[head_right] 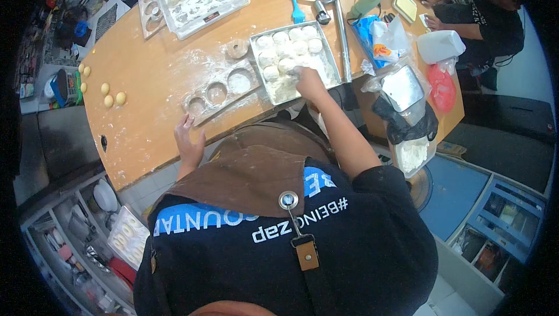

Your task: The person prepares dough balls by hand on a floured table, using a metal cutter to shape several pieces before placing them onto a large baking tray alongside others.

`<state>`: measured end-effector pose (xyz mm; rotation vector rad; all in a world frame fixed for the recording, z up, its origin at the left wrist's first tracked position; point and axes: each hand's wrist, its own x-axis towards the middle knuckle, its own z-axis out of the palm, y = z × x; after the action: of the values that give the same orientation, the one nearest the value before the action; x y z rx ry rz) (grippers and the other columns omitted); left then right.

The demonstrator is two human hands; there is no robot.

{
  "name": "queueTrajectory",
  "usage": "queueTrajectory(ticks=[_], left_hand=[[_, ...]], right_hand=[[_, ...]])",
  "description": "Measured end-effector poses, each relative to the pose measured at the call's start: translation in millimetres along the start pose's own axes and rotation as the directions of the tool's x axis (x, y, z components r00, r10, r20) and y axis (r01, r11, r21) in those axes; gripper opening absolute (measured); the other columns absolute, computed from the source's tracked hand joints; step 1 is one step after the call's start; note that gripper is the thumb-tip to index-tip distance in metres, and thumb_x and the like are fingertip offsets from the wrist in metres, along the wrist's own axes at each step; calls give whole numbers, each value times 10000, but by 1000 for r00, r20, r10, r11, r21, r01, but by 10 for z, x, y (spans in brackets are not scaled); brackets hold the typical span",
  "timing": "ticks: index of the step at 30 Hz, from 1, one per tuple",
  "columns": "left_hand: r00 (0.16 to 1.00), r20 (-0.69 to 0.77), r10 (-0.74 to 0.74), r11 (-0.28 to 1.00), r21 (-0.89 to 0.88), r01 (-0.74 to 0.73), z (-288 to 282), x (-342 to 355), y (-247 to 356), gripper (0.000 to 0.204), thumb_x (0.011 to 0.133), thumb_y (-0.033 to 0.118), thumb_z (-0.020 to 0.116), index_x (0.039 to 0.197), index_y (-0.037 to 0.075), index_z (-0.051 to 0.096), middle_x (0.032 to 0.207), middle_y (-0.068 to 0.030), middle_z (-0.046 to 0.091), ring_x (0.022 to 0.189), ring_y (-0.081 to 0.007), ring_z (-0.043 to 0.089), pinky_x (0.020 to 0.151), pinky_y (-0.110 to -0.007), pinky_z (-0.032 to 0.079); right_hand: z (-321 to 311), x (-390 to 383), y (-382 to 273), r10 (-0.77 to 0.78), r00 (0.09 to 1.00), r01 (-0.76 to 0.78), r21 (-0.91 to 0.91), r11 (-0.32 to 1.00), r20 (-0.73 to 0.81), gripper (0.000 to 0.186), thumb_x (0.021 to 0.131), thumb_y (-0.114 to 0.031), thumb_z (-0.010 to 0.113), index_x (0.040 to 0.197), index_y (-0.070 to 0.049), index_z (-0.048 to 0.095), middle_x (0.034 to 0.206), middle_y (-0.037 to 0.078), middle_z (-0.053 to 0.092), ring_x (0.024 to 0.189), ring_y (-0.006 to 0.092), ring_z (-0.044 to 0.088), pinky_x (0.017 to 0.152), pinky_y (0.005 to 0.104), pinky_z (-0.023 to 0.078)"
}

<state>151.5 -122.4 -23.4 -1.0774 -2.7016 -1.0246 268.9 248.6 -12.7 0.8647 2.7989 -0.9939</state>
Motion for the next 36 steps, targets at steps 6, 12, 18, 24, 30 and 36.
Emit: queueTrajectory(ticks=[6, 12, 18, 24, 30, 36], left_hand=[[1000, 1, 15, 999, -37, -15, -254, -1, -348, 475, 717, 98, 681, 1158, 53, 511, 1280, -158, 454, 1169, -339, 413, 989, -437, 325], [998, -10, 65, 998, -11, -66, -481, 14, -635, 510, 737, 101, 676, 1201, 46, 472, 1278, -183, 446, 1199, -344, 399, 1000, -436, 313], [998, -14, 63, 998, -18, -63, -565, -11, -713, 463, 756, 112, 669, 1182, 62, 497, 1276, -166, 452, 1193, -336, 409, 1002, -442, 319], [996, -31, 84, 996, -19, -85, -549, -58, -713, 457, 761, 118, 672, 1179, 66, 493, 1281, -169, 444, 1205, -339, 398, 1004, -445, 320], [998, -52, 43, 999, -16, -44, -586, -164, -705, 477, 752, 106, 671, 1189, 67, 485, 1297, -170, 431, 1217, -340, 385, 1011, -442, 313], [995, -72, 73, 996, 48, -69, -603, -195, -625, 491, 738, 88, 667, 1191, 55, 480, 1304, -181, 422, 1229, -347, 372, 1015, -453, 305]], right_hand=[[226, -62, 30, 74, 989, -92, -140, 986, -128, 326, 689, 2, 551, 1010, -17, 609, 949, 245, 614, 934, 385, 579, 836, 413, 461], [547, -92, -271, 123, 991, -102, -280, 955, 59, 378, 697, -5, 553, 1064, -85, 594, 1132, 179, 537, 1083, 346, 513, 894, 423, 449], [433, -118, -231, 167, 986, -162, -237, 958, 1, 528, 666, 31, 572, 1166, -140, 558, 1155, 187, 543, 1092, 361, 509, 918, 409, 436], [562, -90, -248, 143, 989, -118, -361, 925, 43, 431, 705, -7, 544, 1131, -78, 550, 1085, 219, 551, 1044, 350, 540, 893, 403, 450], [-109, 83, 226, 160, 958, -217, -234, 948, -240, 415, 685, 46, 550, 1087, -58, 548, 1059, 208, 563, 1011, 353, 550, 875, 413, 445], [-188, 299, 669, 52, 916, -134, -181, 974, -398, 383, 680, 45, 535, 1060, 2, 571, 1042, 222, 588, 1020, 372, 542, 881, 411, 434]])
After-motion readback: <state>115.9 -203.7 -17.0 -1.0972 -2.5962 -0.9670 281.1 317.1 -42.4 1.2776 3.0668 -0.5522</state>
